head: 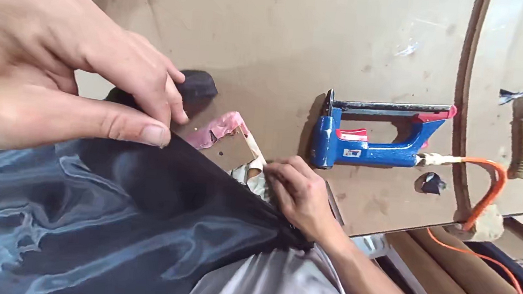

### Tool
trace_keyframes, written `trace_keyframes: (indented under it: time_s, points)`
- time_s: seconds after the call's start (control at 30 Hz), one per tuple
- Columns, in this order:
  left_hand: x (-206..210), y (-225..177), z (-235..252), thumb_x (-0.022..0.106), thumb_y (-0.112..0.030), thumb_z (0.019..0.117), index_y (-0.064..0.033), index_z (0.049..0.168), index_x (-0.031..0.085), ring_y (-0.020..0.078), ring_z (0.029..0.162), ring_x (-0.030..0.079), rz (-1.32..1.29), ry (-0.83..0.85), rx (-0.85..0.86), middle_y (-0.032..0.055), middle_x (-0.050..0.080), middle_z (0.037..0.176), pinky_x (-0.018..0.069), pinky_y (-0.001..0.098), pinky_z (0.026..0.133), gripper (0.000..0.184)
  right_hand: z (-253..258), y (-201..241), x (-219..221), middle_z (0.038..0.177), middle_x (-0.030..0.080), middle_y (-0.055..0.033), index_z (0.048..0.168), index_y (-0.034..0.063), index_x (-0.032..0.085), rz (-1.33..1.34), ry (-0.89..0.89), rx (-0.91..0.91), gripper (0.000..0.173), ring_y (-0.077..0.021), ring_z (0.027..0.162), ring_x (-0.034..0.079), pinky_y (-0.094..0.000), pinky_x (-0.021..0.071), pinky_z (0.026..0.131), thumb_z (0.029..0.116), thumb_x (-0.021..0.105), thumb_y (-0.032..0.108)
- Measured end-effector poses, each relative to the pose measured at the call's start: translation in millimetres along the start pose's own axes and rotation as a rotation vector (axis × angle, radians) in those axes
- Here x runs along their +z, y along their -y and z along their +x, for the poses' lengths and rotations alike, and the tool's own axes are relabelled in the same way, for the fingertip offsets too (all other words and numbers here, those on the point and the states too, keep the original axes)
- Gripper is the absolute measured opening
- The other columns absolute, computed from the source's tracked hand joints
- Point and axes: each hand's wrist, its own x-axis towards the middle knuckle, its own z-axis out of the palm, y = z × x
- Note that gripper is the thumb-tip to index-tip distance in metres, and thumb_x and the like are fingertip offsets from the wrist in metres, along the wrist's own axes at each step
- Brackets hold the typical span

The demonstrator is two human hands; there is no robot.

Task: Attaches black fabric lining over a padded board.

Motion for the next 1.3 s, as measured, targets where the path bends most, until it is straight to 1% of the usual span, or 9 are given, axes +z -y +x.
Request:
trace_keyframes:
  time_s: [0.13, 0.33, 0.4, 0.63, 0.73, 0.8, 0.87, 0.97, 1.3]
  points:
    - [-2, -5, -5, 0.072, -0.032, 0.0948, -0.0154, 0.082, 0.076, 0.0074, 0.096, 0.072, 0.025, 0.041, -0.046, -0.0075, 0.075, 0.086, 0.0489, 0.0478, 0.112, 0.021, 19, -5, 12, 0.100, 0.073, -0.0069, 0.113, 0.0084, 0.077, 0.059, -0.084, -0.091, 0.020, -0.0099, 0.083, 0.067, -0.0253, 0.0578, 0.073, 0.0990, 0.066, 0.019]
    - [-16, 12, 16, 0.066, -0.038, 0.0984, -0.0182, 0.096, 0.076, 0.0024, 0.102, 0.070, 0.043, 0.149, -0.046, -0.0136, 0.073, 0.092, 0.0461, 0.0483, 0.118, 0.022, 43, -7, 20, 0.094, 0.075, -0.0094, 0.103, 0.0088, 0.079, -0.064, -0.113, -0.429, 0.016, -0.0217, 0.086, 0.070, -0.0339, 0.0569, 0.072, 0.0993, 0.063, 0.013]
    - [-16, 28, 25, 0.065, -0.042, 0.0971, -0.0234, 0.093, 0.076, 0.0045, 0.101, 0.071, 0.095, 0.056, -0.045, -0.0141, 0.075, 0.092, 0.0555, 0.0412, 0.109, 0.022, 54, -11, 18, 0.092, 0.074, -0.0089, 0.101, 0.0097, 0.079, -0.042, -0.070, -0.482, 0.018, -0.0224, 0.085, 0.068, -0.0358, 0.0558, 0.071, 0.1000, 0.062, 0.015]
    - [-17, 56, 55, 0.063, -0.030, 0.0913, -0.0182, 0.080, 0.074, 0.0011, 0.080, 0.073, 0.142, -0.016, -0.287, -0.0062, 0.077, 0.085, 0.0629, 0.0234, 0.074, 0.020, 104, 1, 14, 0.077, 0.064, 0.0038, 0.074, 0.0132, 0.074, 0.314, 0.261, 0.102, 0.005, -0.0081, 0.070, 0.059, -0.0344, 0.0494, 0.060, 0.0758, 0.078, 0.016]
    - [-5, 74, 50, 0.064, -0.025, 0.0897, -0.0169, 0.074, 0.071, -0.0032, 0.059, 0.061, 0.144, -0.033, -0.373, -0.0085, 0.068, 0.067, 0.0504, 0.0183, 0.051, 0.019, 106, 6, 14, 0.073, 0.060, 0.0046, 0.085, 0.0127, 0.070, 0.417, 0.294, 0.351, 0.011, -0.0081, 0.065, 0.056, -0.0332, 0.0484, 0.061, 0.0788, 0.079, 0.014]
    - [4, 87, 46, 0.065, -0.022, 0.0893, -0.0158, 0.073, 0.069, -0.0032, 0.053, 0.055, 0.142, -0.050, -0.400, -0.0090, 0.062, 0.060, 0.0440, 0.0185, 0.047, 0.018, 97, -2, 15, 0.072, 0.061, 0.0042, 0.091, 0.0082, 0.067, 0.738, 0.240, 0.496, 0.006, -0.0032, 0.063, 0.056, -0.0211, 0.0487, 0.059, 0.0893, 0.073, 0.007]
    - [8, 97, 44, 0.066, -0.022, 0.0893, -0.0157, 0.072, 0.069, -0.0027, 0.052, 0.054, 0.147, -0.051, -0.423, -0.0086, 0.061, 0.059, 0.0432, 0.0195, 0.046, 0.019, 84, -4, 10, 0.083, 0.067, -0.0010, 0.105, 0.0035, 0.069, 0.884, 0.125, 0.575, 0.011, -0.0066, 0.071, 0.062, -0.0230, 0.0538, 0.066, 0.0985, 0.061, 0.008]
    - [14, 108, 36, 0.064, -0.021, 0.0904, -0.0161, 0.073, 0.069, -0.0027, 0.051, 0.053, 0.110, -0.049, -0.457, -0.0090, 0.060, 0.059, 0.0423, 0.0195, 0.046, 0.019, 50, 3, 8, 0.102, 0.072, -0.0035, 0.116, 0.0032, 0.069, 0.619, -0.037, 0.440, 0.023, -0.0083, 0.090, 0.069, -0.0265, 0.0584, 0.079, 0.0999, 0.055, 0.010]
    - [64, 131, 11, 0.058, -0.008, 0.0963, -0.0139, 0.081, 0.065, -0.0026, 0.060, 0.058, -0.333, -0.423, -0.433, -0.0100, 0.062, 0.067, 0.0495, 0.0148, 0.056, 0.018, 5, 20, 7, 0.114, 0.071, -0.0090, 0.117, 0.0025, 0.070, 0.152, -0.068, 0.172, 0.027, -0.0131, 0.099, 0.069, -0.0308, 0.0611, 0.084, 0.1009, 0.058, 0.020]
